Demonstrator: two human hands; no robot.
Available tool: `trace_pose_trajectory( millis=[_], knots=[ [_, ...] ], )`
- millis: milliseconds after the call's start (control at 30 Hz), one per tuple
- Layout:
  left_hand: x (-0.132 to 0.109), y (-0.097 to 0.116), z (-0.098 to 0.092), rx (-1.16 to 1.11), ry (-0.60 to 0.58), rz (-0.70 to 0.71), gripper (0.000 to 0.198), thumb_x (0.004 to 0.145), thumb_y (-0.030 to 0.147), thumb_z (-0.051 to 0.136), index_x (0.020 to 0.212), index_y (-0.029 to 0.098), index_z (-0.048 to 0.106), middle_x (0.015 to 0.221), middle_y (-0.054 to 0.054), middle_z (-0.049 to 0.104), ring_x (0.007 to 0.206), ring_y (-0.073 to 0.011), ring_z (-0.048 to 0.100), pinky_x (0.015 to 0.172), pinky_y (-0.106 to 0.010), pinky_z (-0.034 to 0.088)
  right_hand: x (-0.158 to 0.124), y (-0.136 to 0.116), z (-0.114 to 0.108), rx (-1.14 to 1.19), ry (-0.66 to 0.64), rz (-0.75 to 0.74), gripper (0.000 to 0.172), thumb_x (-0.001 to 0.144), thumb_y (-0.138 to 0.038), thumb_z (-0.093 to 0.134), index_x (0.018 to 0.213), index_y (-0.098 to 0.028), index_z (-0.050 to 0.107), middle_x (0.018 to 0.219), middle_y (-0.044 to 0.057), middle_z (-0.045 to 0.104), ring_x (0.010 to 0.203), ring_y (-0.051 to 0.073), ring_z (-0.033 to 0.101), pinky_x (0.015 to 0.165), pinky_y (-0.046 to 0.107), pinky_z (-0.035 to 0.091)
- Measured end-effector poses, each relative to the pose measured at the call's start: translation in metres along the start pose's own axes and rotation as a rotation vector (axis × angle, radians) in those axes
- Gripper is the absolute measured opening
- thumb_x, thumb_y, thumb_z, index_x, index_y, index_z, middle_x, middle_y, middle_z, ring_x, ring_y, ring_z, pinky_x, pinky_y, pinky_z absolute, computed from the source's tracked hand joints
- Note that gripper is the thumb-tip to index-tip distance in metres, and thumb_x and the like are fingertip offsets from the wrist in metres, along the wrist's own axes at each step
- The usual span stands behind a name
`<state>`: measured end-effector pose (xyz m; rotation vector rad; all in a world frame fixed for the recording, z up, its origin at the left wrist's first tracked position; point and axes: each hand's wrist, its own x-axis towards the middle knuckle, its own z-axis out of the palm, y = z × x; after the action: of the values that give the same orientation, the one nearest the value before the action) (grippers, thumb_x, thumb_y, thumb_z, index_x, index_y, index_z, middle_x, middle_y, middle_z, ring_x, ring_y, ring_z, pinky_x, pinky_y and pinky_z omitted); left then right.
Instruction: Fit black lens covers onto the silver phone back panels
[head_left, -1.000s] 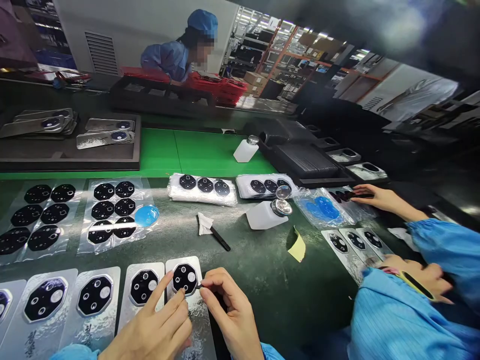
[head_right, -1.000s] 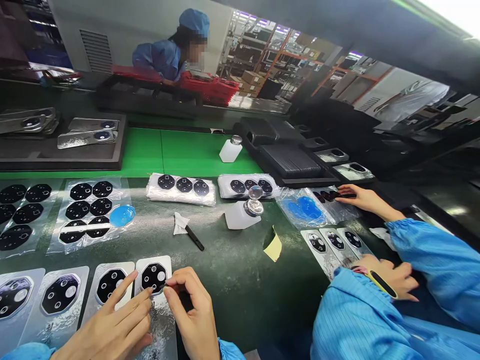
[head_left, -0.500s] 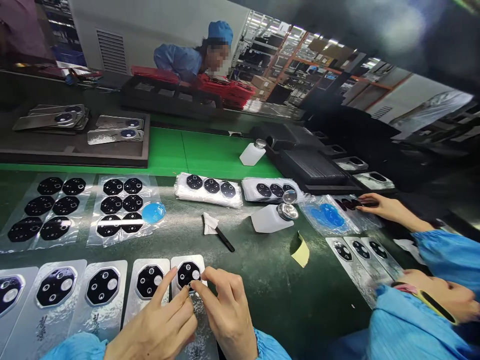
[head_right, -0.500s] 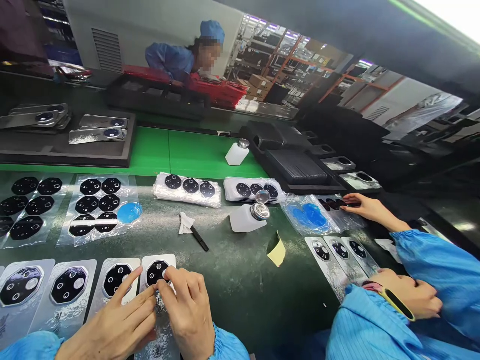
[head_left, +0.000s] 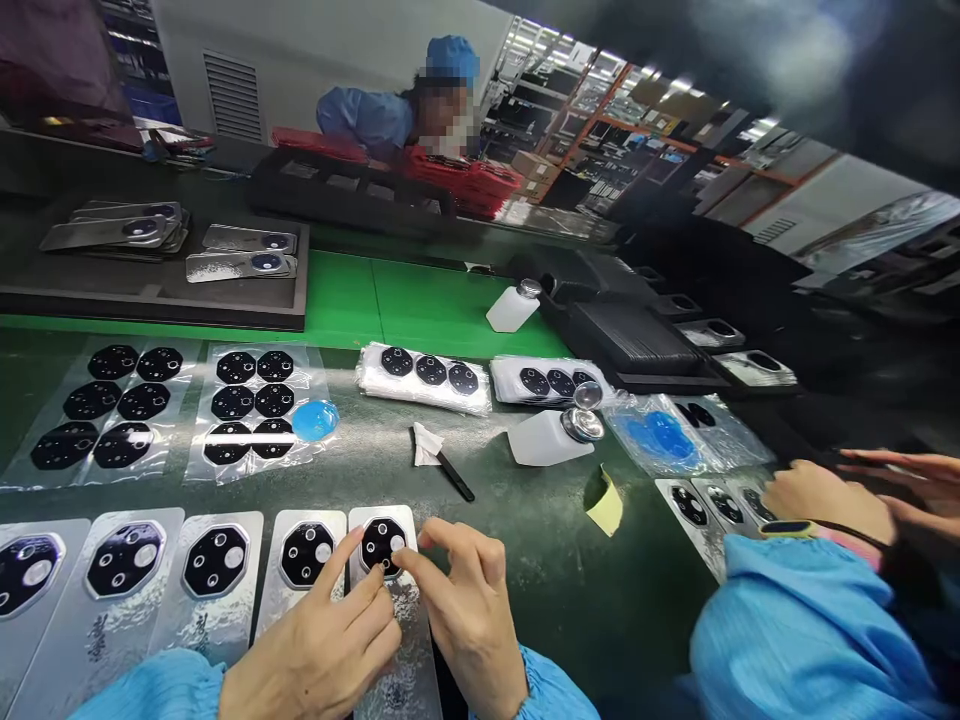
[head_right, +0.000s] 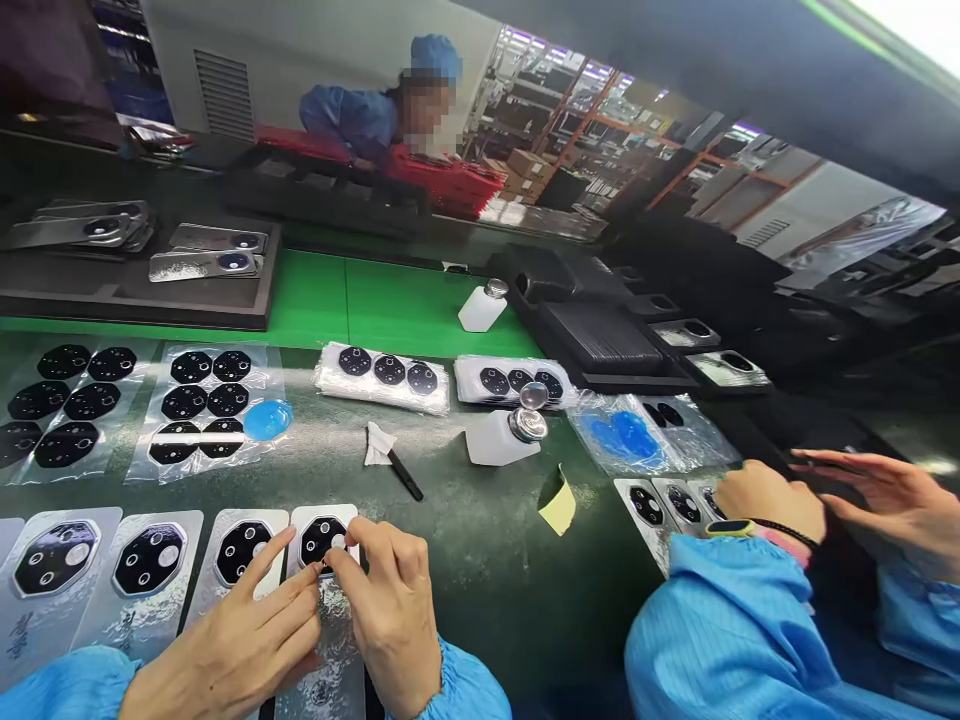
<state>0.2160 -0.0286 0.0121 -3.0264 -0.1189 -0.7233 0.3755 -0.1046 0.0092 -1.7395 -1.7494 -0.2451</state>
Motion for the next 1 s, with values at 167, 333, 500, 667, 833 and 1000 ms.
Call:
trace_pose_trajectory(
  millis=[167, 333, 500, 667, 833, 1000],
  knots=[
    [0.0005, 0.0001, -0.0016, 0.011, 0.000, -0.004, 0.018, 0.095, 0.016, 0.046, 0.084, 0.015, 0.060, 0.081, -0.001, 0.060, 0.105, -0.0208, 0.060, 0.122, -0.057, 0.011, 0.0039, -0.0001, 0.0009, 0.029, -0.008, -0.024, 0.031, 0.097, -0.008, 0.040, 0.092, -0.024, 0.065, 0.094, 0.006, 0.061, 0.092, 0.020, 0.050, 0.077, 0.034, 0.039],
    [0.0018, -0.0005, -0.0012, 0.009, 0.002, -0.002, 0.017, 0.095, 0.015, 0.047, 0.084, 0.015, 0.060, 0.079, -0.001, 0.059, 0.103, -0.0203, 0.061, 0.122, -0.057, 0.010, 0.0038, -0.0001, -0.0003, 0.000, 0.006, -0.005, 0.030, 0.095, -0.004, 0.044, 0.094, -0.024, 0.066, 0.094, 0.006, 0.060, 0.091, 0.020, 0.050, 0.078, 0.034, 0.037],
    [0.0023, -0.0014, -0.0002, 0.007, 0.013, -0.001, 0.018, 0.094, 0.015, 0.045, 0.084, 0.016, 0.059, 0.080, -0.001, 0.060, 0.101, -0.0199, 0.061, 0.122, -0.057, 0.008, 0.0033, 0.0013, -0.0008, 0.008, 0.003, -0.013, 0.030, 0.098, -0.008, 0.042, 0.091, -0.024, 0.066, 0.092, 0.005, 0.059, 0.091, 0.019, 0.049, 0.078, 0.034, 0.037],
    [-0.0002, -0.0006, 0.0023, 0.011, 0.014, -0.008, 0.016, 0.094, 0.016, 0.047, 0.083, 0.016, 0.059, 0.079, -0.001, 0.059, 0.102, -0.0201, 0.061, 0.122, -0.058, 0.010, 0.0033, -0.0003, -0.0016, 0.011, -0.007, -0.023, 0.028, 0.097, -0.007, 0.044, 0.089, -0.022, 0.066, 0.089, 0.005, 0.058, 0.090, 0.019, 0.050, 0.077, 0.033, 0.037],
    [-0.0027, 0.0000, 0.0064, 0.009, 0.021, -0.007, 0.014, 0.094, 0.018, 0.050, 0.082, 0.017, 0.059, 0.079, 0.000, 0.059, 0.104, -0.0201, 0.061, 0.122, -0.058, 0.010, 0.0017, -0.0015, -0.0012, -0.015, 0.001, -0.003, 0.029, 0.094, -0.004, 0.045, 0.091, -0.024, 0.067, 0.089, 0.005, 0.058, 0.088, 0.019, 0.050, 0.076, 0.033, 0.037],
    [-0.0022, 0.0001, 0.0056, 0.006, 0.019, -0.014, 0.016, 0.095, 0.018, 0.048, 0.083, 0.017, 0.059, 0.080, -0.001, 0.059, 0.103, -0.0199, 0.061, 0.121, -0.058, 0.011, 0.0038, -0.0017, -0.0028, -0.021, -0.014, -0.012, 0.032, 0.099, -0.008, 0.040, 0.091, -0.024, 0.066, 0.089, 0.005, 0.060, 0.090, 0.019, 0.050, 0.076, 0.034, 0.037]
  ],
)
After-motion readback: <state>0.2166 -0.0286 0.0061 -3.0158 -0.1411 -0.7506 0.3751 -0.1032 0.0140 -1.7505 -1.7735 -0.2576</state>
